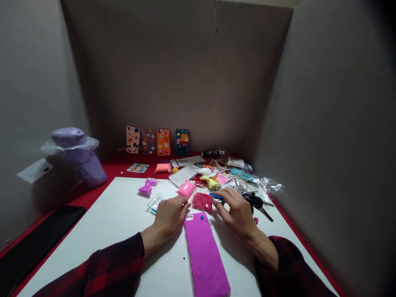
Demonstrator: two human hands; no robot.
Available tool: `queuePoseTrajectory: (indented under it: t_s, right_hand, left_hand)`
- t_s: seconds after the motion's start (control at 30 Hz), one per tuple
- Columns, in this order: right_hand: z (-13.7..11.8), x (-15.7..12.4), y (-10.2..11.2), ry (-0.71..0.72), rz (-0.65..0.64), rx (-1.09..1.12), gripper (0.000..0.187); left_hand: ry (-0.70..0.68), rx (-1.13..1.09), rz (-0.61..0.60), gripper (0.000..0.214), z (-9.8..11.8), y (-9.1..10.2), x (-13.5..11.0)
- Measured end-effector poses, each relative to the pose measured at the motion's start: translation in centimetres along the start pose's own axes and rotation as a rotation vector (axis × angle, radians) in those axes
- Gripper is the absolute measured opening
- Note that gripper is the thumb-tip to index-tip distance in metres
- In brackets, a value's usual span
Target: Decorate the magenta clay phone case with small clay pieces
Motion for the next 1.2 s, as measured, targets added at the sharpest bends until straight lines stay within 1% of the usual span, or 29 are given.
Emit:
queuePoseTrajectory:
  t_s: [0.07, 0.13, 0.2, 0.4, 0.5, 0.6, 0.73, 0.83, 0.93, 1.03, 1.1, 1.2]
  right_hand:
    - [-0.1, 0.2, -0.1, 0.042, -0.078, -0.023, 0.023]
    - [-0.1, 0.5, -0.3, 0.053, -0.143, -0.046, 0.024]
    - [-0.1, 0.6, -0.6, 0.046, -0.172, -0.059, 0.024]
    - [0.1, 0.4, -1.0, -0.024, -0.183, -0.061, 0.028]
    - [0.3, 0.4, -1.0, -0.048, -0.184, -0.055, 0.030]
    - [0.5, 0.5, -1.1, -0.050, -0.172, -0.020, 0.030]
    - [0.7, 0.6, -1.1, -0.065, -0.116, 0.092, 0.031]
    - [0.9, 0.7, -1.0, -0.131, -0.031, 0.170, 0.029]
    - [1.1, 0.7, -0.9, -0.208, 0.020, 0.236, 0.027]
    - [0.9, 0.7, -1.0, -0.284, 0.005, 0.332, 0.028]
    - [0.7, 0.7, -1.1, -0.373, -0.036, 0.498, 0.030]
    - [0.2, 0.9, -1.1, -0.506, -0.115, 0.786, 0.037]
  left_hand:
    - [-0.004, 0.006, 0.001, 0.022, 0.0, -0.2, 0.1]
    - [-0.002, -0.002, 0.004, 0.022, 0.1, -0.4, 0.2]
    - [0.007, -0.025, 0.010, 0.023, 0.2, -0.6, 0.2]
    - [0.082, -0.188, 0.046, 0.021, 0.5, -0.7, 0.6]
    - [0.113, -0.338, 0.046, 0.026, 0.4, -0.8, 0.7]
    - [0.137, -0.536, 0.031, 0.027, 0.3, -1.0, 0.7]
    - [0.180, -0.813, -0.018, 0.028, 0.0, -1.2, 0.8]
    - [0.209, -0.990, -0.062, 0.029, -0.1, -1.1, 0.8]
    - [0.229, -1.104, -0.063, 0.029, -0.1, -0.8, 0.8]
    - [0.223, -1.199, -0.036, 0.029, 0.2, -0.3, 0.9]
    - [0.209, -1.285, -0.041, 0.029, 0.4, 0.0, 0.8]
    - [0.213, -1.382, -0.094, 0.030, 0.6, 0.1, 0.7]
Point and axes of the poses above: each hand's wrist, its own x-axis towards the middle knuckle, its own y-axis out of the back of the hand, z = x × y, the point moved 1 cm from there along x, towards the middle knuckle, and after that the axes turned 1 degree about x, right-handed, at the moved point
